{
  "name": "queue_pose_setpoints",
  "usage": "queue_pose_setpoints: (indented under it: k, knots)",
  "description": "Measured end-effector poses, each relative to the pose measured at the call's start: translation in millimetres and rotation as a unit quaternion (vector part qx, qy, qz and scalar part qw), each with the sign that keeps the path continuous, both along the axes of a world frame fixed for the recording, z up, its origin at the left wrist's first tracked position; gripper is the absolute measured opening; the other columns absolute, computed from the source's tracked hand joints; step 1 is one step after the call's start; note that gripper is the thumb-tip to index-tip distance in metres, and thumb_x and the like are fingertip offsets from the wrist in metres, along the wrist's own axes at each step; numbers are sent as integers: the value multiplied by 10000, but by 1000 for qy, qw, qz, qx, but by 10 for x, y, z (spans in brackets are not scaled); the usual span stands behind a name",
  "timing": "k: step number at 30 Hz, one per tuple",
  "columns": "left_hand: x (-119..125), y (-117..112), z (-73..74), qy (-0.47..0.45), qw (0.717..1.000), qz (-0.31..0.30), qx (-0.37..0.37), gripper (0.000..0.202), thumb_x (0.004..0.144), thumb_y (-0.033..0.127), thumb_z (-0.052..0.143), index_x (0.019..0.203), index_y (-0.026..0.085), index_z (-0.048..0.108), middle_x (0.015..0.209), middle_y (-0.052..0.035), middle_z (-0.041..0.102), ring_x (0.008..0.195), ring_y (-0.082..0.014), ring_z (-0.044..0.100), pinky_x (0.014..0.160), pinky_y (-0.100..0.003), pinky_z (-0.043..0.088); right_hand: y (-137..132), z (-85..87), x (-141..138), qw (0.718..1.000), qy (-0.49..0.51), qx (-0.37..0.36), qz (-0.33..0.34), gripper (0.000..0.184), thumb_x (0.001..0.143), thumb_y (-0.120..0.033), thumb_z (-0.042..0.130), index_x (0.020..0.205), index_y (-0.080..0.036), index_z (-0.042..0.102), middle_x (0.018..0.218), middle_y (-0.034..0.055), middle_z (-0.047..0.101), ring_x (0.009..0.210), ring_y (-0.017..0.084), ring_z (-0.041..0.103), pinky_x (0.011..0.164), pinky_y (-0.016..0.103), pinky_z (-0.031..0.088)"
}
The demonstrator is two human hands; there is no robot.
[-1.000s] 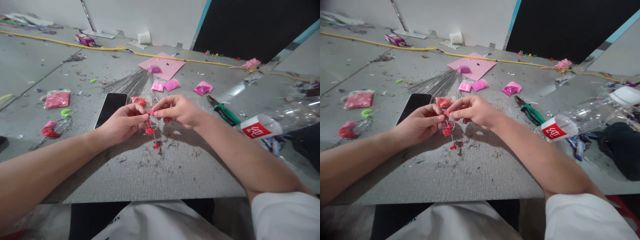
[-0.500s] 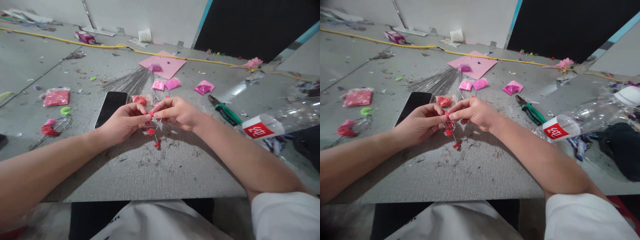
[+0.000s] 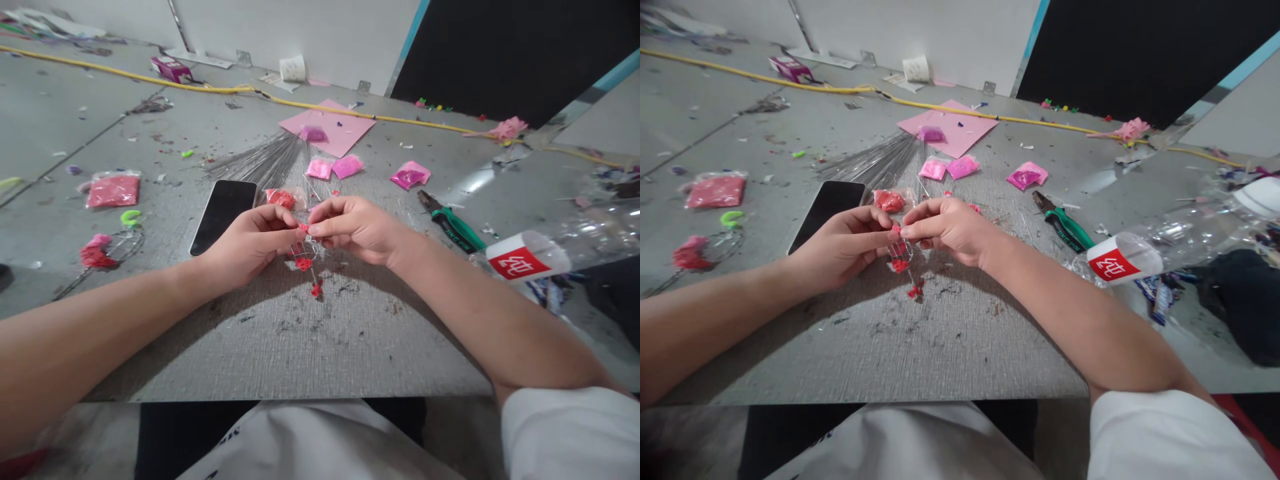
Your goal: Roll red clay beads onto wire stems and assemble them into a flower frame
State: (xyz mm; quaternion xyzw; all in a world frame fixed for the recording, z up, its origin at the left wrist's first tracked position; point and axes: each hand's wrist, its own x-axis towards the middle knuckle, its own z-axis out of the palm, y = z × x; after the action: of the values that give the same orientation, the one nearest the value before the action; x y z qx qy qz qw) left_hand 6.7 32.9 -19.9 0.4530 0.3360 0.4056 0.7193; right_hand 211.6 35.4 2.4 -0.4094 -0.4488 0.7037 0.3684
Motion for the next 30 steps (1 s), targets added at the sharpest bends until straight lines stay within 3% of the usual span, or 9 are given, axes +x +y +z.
queue_pose_setpoints:
  k: [5, 19, 25, 30]
  knots:
    - [-24, 18, 4, 19, 999, -36, -13, 191, 777, 166, 854, 912, 114, 731, 857, -65, 754, 780, -141, 731, 720, -227, 578, 15, 14, 27, 1000, -6, 10, 19, 221, 658, -159, 890, 819, -152, 738, 767, 16, 725, 692, 111, 649, 646, 245, 525]
    - [-16, 17, -7, 14, 1000, -12, -11, 105, 782, 119, 829, 832, 117, 737, 746, -35, 711, 656, -99, 668, 627, -195, 530, -24, 3, -39, 998, -39, 25, -38, 186, 657, -162, 860, 788, -163, 728, 708, 4, 693, 674, 114, 630, 622, 246, 512]
    - [-18, 42, -24, 5, 1000, -2, -29, 123, 779, 108, 830, 853, 130, 734, 726, -20, 713, 617, -91, 664, 616, -195, 545, -16, -63, -46, 989, -115, 89, -30, 175, 711, -276, 842, 797, -184, 721, 733, 9, 688, 673, 129, 611, 600, 263, 489]
    - [-31, 58, -24, -4, 999, -15, -44, 107, 797, 130, 811, 883, 114, 749, 827, -54, 754, 718, -130, 725, 750, -254, 615, -13, -90, -44, 982, -130, 131, -43, 138, 770, -299, 789, 824, -188, 729, 733, -3, 678, 629, 112, 577, 596, 268, 472]
